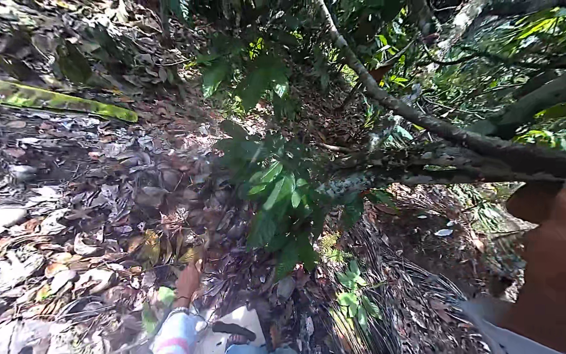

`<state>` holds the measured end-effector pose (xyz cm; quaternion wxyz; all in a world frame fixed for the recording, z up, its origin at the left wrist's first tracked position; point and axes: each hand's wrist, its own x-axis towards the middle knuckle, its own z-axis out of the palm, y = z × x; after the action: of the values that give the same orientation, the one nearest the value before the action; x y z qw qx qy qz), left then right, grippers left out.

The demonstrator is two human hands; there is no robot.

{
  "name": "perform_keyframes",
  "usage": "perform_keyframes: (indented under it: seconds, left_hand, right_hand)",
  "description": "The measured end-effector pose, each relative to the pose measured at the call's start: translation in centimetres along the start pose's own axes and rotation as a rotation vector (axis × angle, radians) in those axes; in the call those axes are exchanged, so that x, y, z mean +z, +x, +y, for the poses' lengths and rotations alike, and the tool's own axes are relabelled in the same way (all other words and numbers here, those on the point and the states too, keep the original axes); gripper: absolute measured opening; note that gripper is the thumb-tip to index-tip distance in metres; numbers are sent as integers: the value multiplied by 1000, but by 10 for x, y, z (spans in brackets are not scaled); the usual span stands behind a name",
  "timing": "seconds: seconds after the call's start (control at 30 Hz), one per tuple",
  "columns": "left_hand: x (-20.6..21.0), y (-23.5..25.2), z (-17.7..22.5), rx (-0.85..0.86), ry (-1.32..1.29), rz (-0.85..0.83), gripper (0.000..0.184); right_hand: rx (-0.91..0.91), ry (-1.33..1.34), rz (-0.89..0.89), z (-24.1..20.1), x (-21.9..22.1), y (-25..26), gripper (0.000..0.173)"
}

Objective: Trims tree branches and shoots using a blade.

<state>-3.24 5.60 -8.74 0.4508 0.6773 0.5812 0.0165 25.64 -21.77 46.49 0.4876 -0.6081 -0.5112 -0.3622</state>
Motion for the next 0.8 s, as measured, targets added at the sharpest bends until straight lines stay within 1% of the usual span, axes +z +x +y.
perform_keyframes:
  seconds: [0.07, 0.13, 0.17, 0.2, 0.23, 0.27, 0.3, 0.33, 0.4, 0.47, 0.53, 0.6, 0.67, 0.7, 0.77, 0.8]
  left_hand:
    - [-36, -12, -22, -59, -39, 101, 51]
    - [-88, -22, -32, -118, -14, 245, 55]
    - [-114, -26, -32, -118, -15, 338, 63]
    - [-136, -27, -29, -77, -20, 462, 74]
    - [-155, -28, -20, -14, -26, 595, 82]
    - [-179, -41, 4, 39, -40, 634, 87]
    - [-199, -61, 34, 129, -61, 644, 88]
    - [-212, -81, 65, 265, -79, 683, 84]
    - [-218, -112, 125, 598, -149, 780, 72]
    - [-208, -151, 192, 938, -280, 834, 55]
    - [-191, -204, 257, 1255, -459, 866, 38]
    - [-175, -264, 312, 1545, -619, 775, 25]
    - [-161, -319, 354, 1835, -701, 658, 20]
    - [-154, -345, 371, 1961, -723, 616, 19]
    - [-142, -394, 399, 2155, -760, 553, 18]
    - [-138, -415, 411, 2222, -773, 528, 20]
  right_hand:
    - [-20, -23, -20, 2, 2, 1, 45]
    - [-59, -44, -35, 5, 4, 2, 46]
    - [-83, -50, -37, 4, 5, 3, 44]
    - [-105, -44, -33, 2, 7, 5, 40]
    - [-120, -18, -33, -1, 8, 7, 41]
    - [-124, 4, -41, -4, 9, 8, 42]
    - [-127, 16, -48, -7, 9, 9, 43]
    - [-126, 8, -61, -9, 9, 9, 43]
    - [-120, -20, -69, -12, 9, 9, 46]
    - [-118, -43, -86, -12, 8, 10, 47]
    - [-104, -52, -107, -9, 4, 12, 47]
    - [-87, -40, -148, -8, -2, 13, 48]
    - [-84, -60, -187, -10, -6, 15, 49]
    - [-113, -78, -190, -11, -8, 15, 46]
    - [-164, -84, -179, -9, -7, 16, 40]
    - [-177, -61, -174, -10, -6, 19, 39]
